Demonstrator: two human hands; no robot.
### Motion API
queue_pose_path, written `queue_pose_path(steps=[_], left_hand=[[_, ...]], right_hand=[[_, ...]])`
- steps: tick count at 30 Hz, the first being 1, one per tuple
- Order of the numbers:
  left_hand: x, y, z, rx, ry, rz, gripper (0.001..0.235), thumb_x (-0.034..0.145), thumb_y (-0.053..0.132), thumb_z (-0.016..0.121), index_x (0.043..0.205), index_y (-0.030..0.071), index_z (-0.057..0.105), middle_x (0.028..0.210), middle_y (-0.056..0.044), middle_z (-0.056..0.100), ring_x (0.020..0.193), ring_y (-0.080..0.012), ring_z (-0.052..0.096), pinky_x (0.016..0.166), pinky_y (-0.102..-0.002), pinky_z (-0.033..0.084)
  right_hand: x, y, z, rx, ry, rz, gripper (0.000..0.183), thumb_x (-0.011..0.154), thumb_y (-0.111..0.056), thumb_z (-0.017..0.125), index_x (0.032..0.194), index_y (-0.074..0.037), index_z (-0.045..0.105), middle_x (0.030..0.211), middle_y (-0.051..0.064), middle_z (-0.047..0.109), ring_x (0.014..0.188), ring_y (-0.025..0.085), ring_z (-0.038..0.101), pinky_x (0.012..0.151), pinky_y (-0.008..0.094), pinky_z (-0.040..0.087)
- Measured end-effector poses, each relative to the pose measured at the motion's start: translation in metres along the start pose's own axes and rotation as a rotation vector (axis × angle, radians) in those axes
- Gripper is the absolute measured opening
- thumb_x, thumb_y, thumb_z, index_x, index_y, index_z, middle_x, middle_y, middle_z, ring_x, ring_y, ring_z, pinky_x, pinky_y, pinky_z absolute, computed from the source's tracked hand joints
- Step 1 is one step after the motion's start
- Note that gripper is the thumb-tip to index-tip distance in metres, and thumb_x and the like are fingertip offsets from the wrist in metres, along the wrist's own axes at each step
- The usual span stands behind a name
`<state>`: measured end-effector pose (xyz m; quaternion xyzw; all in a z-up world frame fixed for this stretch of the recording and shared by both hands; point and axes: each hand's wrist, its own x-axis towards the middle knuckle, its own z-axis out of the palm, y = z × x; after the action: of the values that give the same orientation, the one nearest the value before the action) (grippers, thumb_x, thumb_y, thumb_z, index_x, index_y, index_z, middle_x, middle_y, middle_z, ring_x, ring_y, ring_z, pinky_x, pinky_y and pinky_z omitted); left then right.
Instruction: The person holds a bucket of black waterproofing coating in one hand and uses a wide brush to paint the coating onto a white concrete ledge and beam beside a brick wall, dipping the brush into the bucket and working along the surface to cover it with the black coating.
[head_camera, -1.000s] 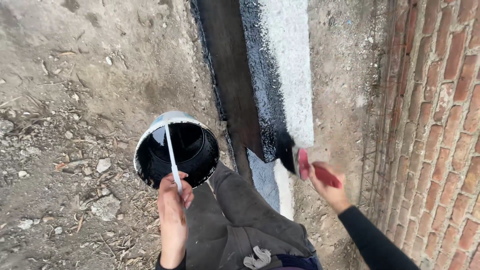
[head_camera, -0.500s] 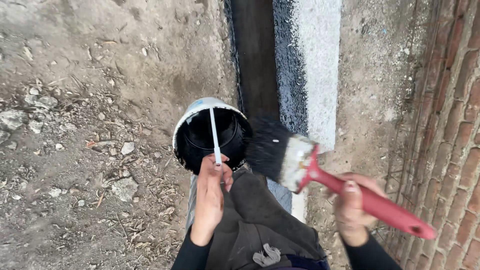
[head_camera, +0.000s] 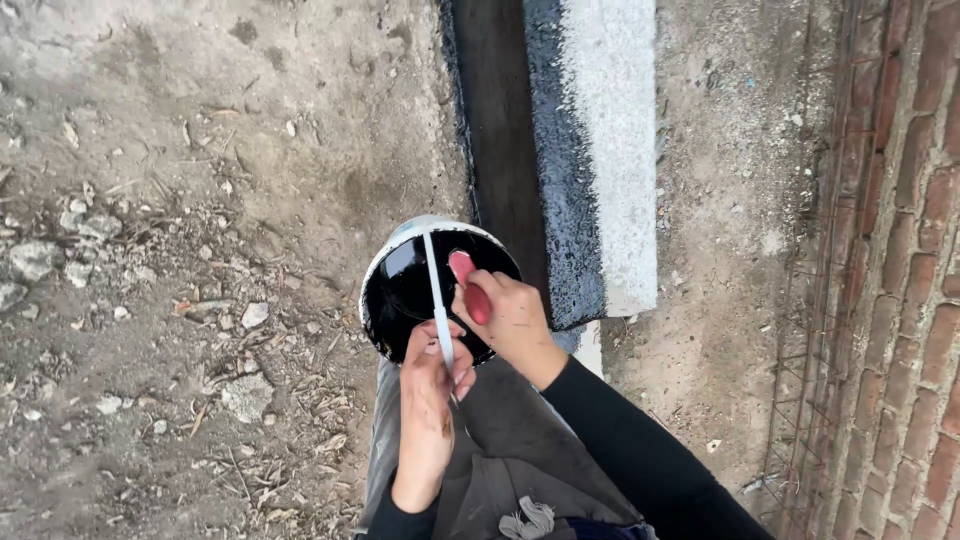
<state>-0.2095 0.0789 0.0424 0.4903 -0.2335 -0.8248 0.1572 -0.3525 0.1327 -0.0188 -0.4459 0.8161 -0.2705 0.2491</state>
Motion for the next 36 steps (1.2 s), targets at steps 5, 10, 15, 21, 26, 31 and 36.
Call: queue_pose_path(steps=[5, 10, 15, 21, 26, 31, 36], left_hand=[[-0.003, 0.010, 0.006, 0.038, -0.031, 0.075, 0.034, 0.103, 0.028, 0.037, 0.112, -0.002, 0.051, 0.079, -0.003, 0.045, 0.070, -0.0107, 0.043, 0.059, -0.027, 0.037], [0.006, 0.012, 0.008, -0.017, -0.056, 0.088, 0.038, 0.103, 0.032, 0.040, 0.115, -0.003, 0.050, 0.079, -0.004, 0.044, 0.071, -0.0124, 0.044, 0.060, -0.028, 0.037], [0.009, 0.039, 0.029, -0.036, -0.060, 0.072, 0.038, 0.105, 0.032, 0.040, 0.115, -0.003, 0.050, 0.078, -0.005, 0.043, 0.070, -0.0127, 0.041, 0.061, -0.029, 0.036], [0.038, 0.047, 0.026, -0.012, -0.089, 0.053, 0.037, 0.104, 0.030, 0.037, 0.114, -0.002, 0.051, 0.077, -0.005, 0.043, 0.069, -0.0128, 0.041, 0.062, -0.028, 0.036], [0.072, 0.041, 0.016, 0.041, -0.060, -0.022, 0.032, 0.103, 0.024, 0.040, 0.114, -0.003, 0.051, 0.079, -0.004, 0.042, 0.070, -0.0118, 0.040, 0.062, -0.028, 0.035], [0.092, 0.061, 0.011, 0.209, -0.094, 0.021, 0.036, 0.106, 0.030, 0.035, 0.114, -0.002, 0.050, 0.080, -0.001, 0.039, 0.072, -0.0098, 0.037, 0.064, -0.027, 0.035], [0.115, 0.077, 0.005, 0.258, -0.027, -0.065, 0.035, 0.105, 0.030, 0.038, 0.112, -0.003, 0.051, 0.078, -0.002, 0.038, 0.070, -0.0104, 0.037, 0.063, -0.027, 0.035]], right_hand=[[-0.020, 0.011, -0.026, 0.110, 0.087, 0.095, 0.026, 0.086, -0.025, 0.081, 0.103, -0.007, 0.071, 0.087, 0.017, 0.072, 0.076, 0.031, 0.073, 0.065, 0.036, 0.058], [-0.048, 0.066, -0.066, 0.820, 0.170, 0.597, 0.024, 0.097, -0.020, 0.068, 0.109, 0.000, 0.070, 0.077, 0.011, 0.072, 0.058, 0.015, 0.065, 0.051, 0.030, 0.053], [-0.070, 0.126, -0.101, 1.080, 0.320, 0.746, 0.027, 0.097, -0.027, 0.065, 0.106, -0.001, 0.067, 0.080, 0.012, 0.072, 0.058, 0.014, 0.063, 0.049, 0.028, 0.051], [-0.073, 0.180, -0.156, 1.126, 0.556, 0.655, 0.030, 0.105, -0.030, 0.067, 0.106, 0.000, 0.066, 0.085, 0.009, 0.068, 0.062, 0.013, 0.061, 0.055, 0.025, 0.050], [-0.015, 0.174, -0.178, 0.717, 0.649, 0.447, 0.022, 0.103, -0.017, 0.067, 0.111, 0.004, 0.066, 0.090, 0.012, 0.070, 0.062, 0.017, 0.066, 0.053, 0.030, 0.055], [0.072, 0.193, -0.142, 0.376, 0.421, 0.279, 0.015, 0.107, -0.008, 0.070, 0.114, 0.005, 0.067, 0.096, 0.015, 0.072, 0.071, 0.017, 0.070, 0.064, 0.031, 0.060], [0.035, 0.197, -0.122, 0.204, 0.306, 0.201, 0.009, 0.105, -0.006, 0.071, 0.113, -0.002, 0.072, 0.099, 0.010, 0.075, 0.079, 0.015, 0.073, 0.070, 0.029, 0.063]])
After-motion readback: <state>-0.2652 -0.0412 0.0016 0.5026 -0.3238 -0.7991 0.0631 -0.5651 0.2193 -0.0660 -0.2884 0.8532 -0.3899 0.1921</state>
